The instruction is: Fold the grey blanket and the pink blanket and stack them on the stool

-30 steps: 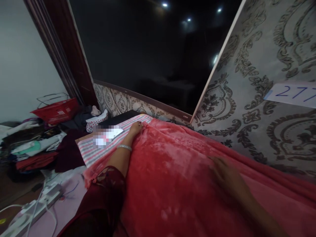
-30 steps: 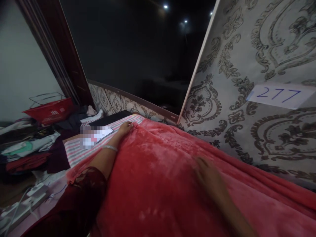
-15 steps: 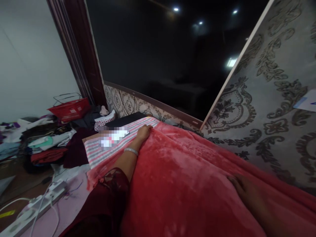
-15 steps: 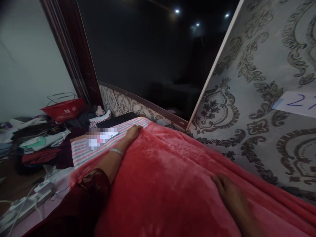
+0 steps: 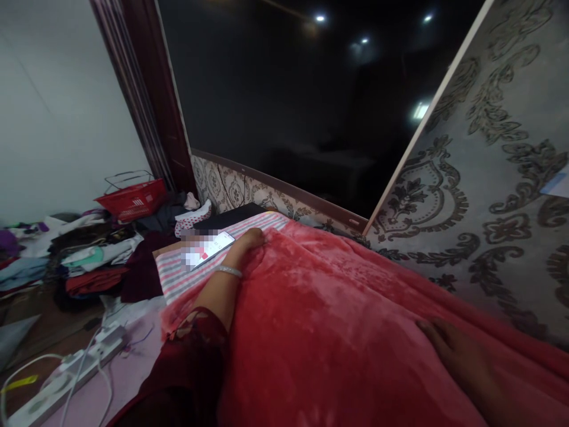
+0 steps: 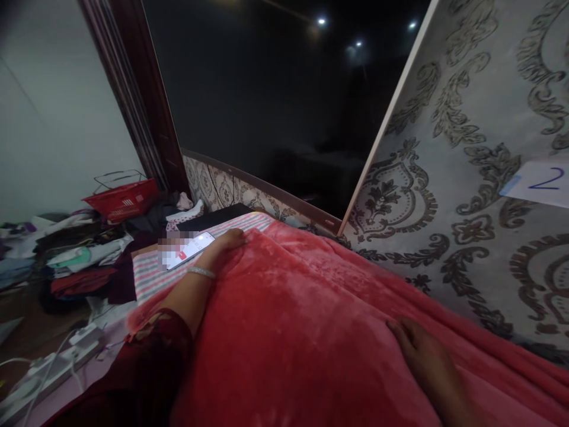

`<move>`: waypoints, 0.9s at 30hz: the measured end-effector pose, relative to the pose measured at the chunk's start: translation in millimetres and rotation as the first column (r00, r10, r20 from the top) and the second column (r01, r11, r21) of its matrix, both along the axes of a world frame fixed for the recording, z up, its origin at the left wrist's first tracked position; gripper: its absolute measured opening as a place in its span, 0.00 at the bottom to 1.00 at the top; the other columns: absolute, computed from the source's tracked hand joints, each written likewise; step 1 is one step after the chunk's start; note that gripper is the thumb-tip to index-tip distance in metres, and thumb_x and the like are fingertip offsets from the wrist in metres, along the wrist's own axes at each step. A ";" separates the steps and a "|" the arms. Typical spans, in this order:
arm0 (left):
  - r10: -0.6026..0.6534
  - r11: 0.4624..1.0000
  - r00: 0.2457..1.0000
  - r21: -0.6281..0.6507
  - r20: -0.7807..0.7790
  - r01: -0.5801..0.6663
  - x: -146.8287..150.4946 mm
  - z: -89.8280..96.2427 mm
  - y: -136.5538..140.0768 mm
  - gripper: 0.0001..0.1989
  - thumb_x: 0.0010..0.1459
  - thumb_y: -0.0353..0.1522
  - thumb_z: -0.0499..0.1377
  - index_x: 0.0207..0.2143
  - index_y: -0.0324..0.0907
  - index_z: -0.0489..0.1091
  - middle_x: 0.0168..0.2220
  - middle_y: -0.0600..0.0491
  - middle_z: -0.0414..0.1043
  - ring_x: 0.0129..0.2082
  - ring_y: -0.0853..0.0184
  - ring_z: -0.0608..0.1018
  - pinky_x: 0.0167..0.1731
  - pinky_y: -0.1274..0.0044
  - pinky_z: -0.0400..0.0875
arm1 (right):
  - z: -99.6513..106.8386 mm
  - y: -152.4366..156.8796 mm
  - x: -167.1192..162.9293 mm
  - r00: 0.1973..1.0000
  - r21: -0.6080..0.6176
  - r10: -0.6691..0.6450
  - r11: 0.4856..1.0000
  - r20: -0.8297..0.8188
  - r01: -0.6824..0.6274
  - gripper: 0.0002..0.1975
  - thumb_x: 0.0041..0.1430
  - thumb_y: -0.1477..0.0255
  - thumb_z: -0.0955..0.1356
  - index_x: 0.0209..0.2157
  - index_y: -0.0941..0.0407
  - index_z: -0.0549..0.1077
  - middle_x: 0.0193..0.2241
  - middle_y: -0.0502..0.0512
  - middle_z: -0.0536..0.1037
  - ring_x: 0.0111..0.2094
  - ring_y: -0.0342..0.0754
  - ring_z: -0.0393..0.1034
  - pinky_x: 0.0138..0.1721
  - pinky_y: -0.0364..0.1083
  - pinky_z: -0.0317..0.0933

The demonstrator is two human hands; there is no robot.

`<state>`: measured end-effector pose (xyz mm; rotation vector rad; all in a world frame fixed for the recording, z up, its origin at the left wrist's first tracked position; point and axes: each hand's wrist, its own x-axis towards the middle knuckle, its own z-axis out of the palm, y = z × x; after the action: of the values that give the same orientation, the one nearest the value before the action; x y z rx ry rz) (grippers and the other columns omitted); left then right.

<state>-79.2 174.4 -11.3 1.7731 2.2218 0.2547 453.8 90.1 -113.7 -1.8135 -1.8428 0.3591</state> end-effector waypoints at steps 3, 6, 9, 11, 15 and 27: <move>0.006 1.000 1.000 0.000 -0.025 -0.006 5.2 -6.1 1.6 0.17 0.66 0.39 0.59 0.50 0.37 0.74 0.54 0.41 0.76 0.53 0.59 0.78 0.52 0.68 0.73 | -3.2 0.8 1.8 1.000 -0.004 -0.013 1.000 -0.005 0.013 0.32 0.53 0.40 0.60 0.35 0.52 0.78 0.40 0.62 0.84 0.43 0.64 0.78 0.44 0.57 0.69; 0.012 1.000 0.999 -0.019 -0.039 -0.013 8.7 -8.9 0.5 0.18 0.66 0.41 0.60 0.52 0.39 0.73 0.54 0.45 0.75 0.52 0.59 0.78 0.53 0.61 0.74 | -7.2 2.0 3.7 1.000 -0.004 0.003 1.000 -0.012 -0.003 0.31 0.55 0.41 0.60 0.35 0.52 0.78 0.40 0.61 0.84 0.43 0.64 0.78 0.44 0.56 0.69; 0.024 0.999 0.999 -0.035 -0.048 -0.025 11.2 -4.5 -4.6 0.19 0.66 0.42 0.60 0.53 0.40 0.72 0.54 0.45 0.74 0.52 0.59 0.78 0.53 0.60 0.74 | -9.6 3.1 4.4 0.998 -0.008 0.054 0.998 -0.022 -0.054 0.30 0.59 0.43 0.59 0.35 0.52 0.78 0.40 0.60 0.84 0.43 0.62 0.77 0.44 0.54 0.69; 0.030 0.999 0.998 -0.039 -0.052 -0.032 11.4 2.4 -10.0 0.20 0.68 0.43 0.57 0.53 0.38 0.72 0.56 0.43 0.74 0.54 0.58 0.77 0.54 0.62 0.73 | -9.3 3.6 3.9 0.996 0.003 0.081 0.997 -0.029 -0.081 0.29 0.60 0.43 0.59 0.36 0.52 0.78 0.41 0.59 0.84 0.43 0.61 0.77 0.44 0.53 0.69; 0.019 0.997 0.998 -0.067 -0.056 -0.023 5.6 18.3 -26.9 0.25 0.66 0.46 0.56 0.54 0.35 0.73 0.58 0.39 0.74 0.56 0.56 0.78 0.50 0.74 0.72 | -3.9 2.9 0.2 0.997 -0.034 0.070 0.997 -0.008 -0.071 0.30 0.58 0.42 0.58 0.33 0.52 0.77 0.37 0.60 0.84 0.40 0.62 0.77 0.40 0.53 0.68; 0.142 0.988 0.985 0.071 -0.102 -0.135 -2.6 -13.3 -83.6 0.18 0.69 0.35 0.48 0.50 0.37 0.73 0.53 0.34 0.76 0.54 0.54 0.79 0.49 0.71 0.71 | 9.4 -3.1 -7.9 0.996 -0.013 0.067 0.998 0.054 -0.066 0.29 0.58 0.44 0.57 0.29 0.51 0.76 0.33 0.60 0.83 0.37 0.61 0.77 0.35 0.52 0.67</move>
<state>-81.7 90.8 -24.6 1.7031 2.4424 0.2691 445.9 87.0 -104.3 -1.7889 -1.9459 0.3480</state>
